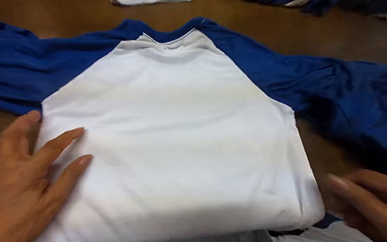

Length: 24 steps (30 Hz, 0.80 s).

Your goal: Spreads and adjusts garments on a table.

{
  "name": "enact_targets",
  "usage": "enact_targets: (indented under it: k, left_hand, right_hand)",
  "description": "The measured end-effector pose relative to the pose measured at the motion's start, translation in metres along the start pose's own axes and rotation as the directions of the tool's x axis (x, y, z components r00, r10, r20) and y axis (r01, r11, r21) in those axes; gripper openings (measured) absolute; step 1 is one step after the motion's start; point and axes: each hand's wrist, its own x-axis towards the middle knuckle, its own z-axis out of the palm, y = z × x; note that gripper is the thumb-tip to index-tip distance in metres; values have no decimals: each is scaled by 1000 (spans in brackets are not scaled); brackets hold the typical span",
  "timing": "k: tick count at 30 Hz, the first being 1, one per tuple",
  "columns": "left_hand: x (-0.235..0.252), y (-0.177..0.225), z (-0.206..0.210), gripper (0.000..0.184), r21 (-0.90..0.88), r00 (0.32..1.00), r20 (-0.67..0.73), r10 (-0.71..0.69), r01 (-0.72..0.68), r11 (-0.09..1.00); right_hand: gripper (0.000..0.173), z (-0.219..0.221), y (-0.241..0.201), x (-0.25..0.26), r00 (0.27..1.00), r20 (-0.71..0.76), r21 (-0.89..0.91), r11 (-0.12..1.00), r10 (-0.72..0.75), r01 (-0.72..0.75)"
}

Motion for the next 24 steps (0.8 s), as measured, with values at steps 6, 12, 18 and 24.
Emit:
enact_targets:
  k: [6, 12, 18, 24]
  left_hand:
    - [-14, -8, 12, 68, 153, 998, -35, -53, 58, 987]
    - [-15, -13, 18, 75, 202, 993, 20, -118, 111, 973]
    - [-13, -3, 14, 69, 286, 992, -125, -5, 41, 957]
    - [-18, 15, 26, 79, 206, 999, 25, 40, -44, 978]
  right_hand:
    - [39, 81, 16, 17, 756, -455, -600, 789, -470, 130]
    - [44, 67, 34, 20, 701, -537, -537, 831, -469, 144]
    - [60, 81, 47, -42, 977, -214, -11, 1000, 2, -5]
    - [17, 147, 69, -29, 971, -187, 450, 892, 149, -50]
